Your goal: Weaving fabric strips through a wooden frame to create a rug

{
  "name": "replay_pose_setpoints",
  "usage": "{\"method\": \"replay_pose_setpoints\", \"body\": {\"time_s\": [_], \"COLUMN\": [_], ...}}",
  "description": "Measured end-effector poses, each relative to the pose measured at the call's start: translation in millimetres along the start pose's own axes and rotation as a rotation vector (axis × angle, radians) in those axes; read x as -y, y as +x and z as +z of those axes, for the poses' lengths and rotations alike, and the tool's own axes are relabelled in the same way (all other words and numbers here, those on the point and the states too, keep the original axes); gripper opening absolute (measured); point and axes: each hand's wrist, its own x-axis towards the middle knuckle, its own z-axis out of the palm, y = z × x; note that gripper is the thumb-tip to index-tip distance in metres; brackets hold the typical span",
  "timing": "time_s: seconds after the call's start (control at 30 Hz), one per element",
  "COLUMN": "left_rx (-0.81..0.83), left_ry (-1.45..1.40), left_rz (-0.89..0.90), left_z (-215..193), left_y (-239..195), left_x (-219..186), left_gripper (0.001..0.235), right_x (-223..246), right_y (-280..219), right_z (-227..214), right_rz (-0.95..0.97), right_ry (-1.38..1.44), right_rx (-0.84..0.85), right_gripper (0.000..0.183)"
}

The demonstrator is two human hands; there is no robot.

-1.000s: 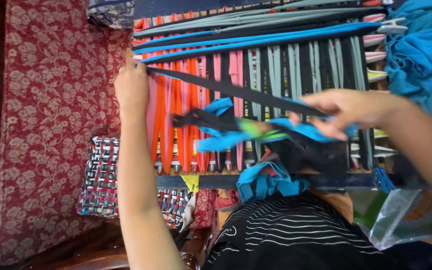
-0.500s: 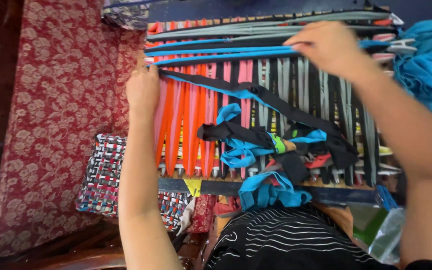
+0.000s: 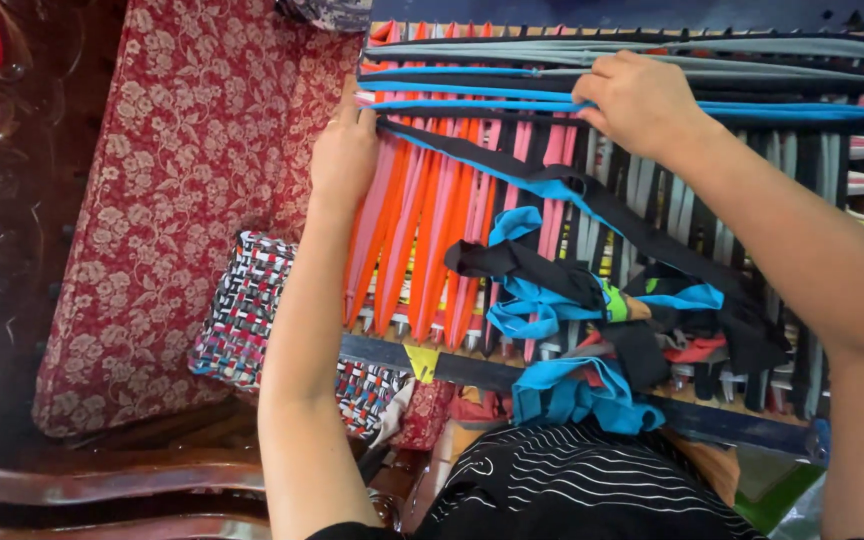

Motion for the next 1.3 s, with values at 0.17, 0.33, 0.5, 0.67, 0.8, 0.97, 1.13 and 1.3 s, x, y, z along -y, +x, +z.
{"method": "replay_pose_setpoints", "body": {"time_s": [0.17,0.33,0.5,0.67,0.8,0.97,1.13,1.3], "left_rx": [-0.065,-0.119,-0.188,-0.069,-0.044,-0.065,-0.051,-0.25], "left_ry": [0.009,0.111,0.203,0.069,0.117,0.115,0.007,-0.226], "left_rz": [0.024,0.073,0.202,0.142,0.151,0.139,0.179,0.368], "left_z": [3,-25,-44,-49,-44,-46,-58,-74], "left_y": [1,1,5,8,13,17,25,34], "left_x": [-1,-12,-18,-16,-12,-18,-48,-122], "left_gripper": [0.026,0.016,0.016,0.022,0.017,0.018,0.02,0.019], "right_x": [10,19,43,64,62,5,-46,-55], "right_y": [18,24,28,23,14,-19,-84,-117], "right_z": [7,11,-8,-14,-41,-63,-58,-49], "right_rz": [0.002,0.037,-0.063,-0.063,-0.066,0.583,0.74,0.747], "right_ry": [0.084,0.216,0.232,0.357,0.344,1.668,1.54,1.51], "right_rx": [-0.037,-0.003,-0.13,0.076,0.258,0.592,0.559,0.511], "right_gripper": [0.004,0.014,0.02,0.076,0.033,0.014,0.021,0.024]}}
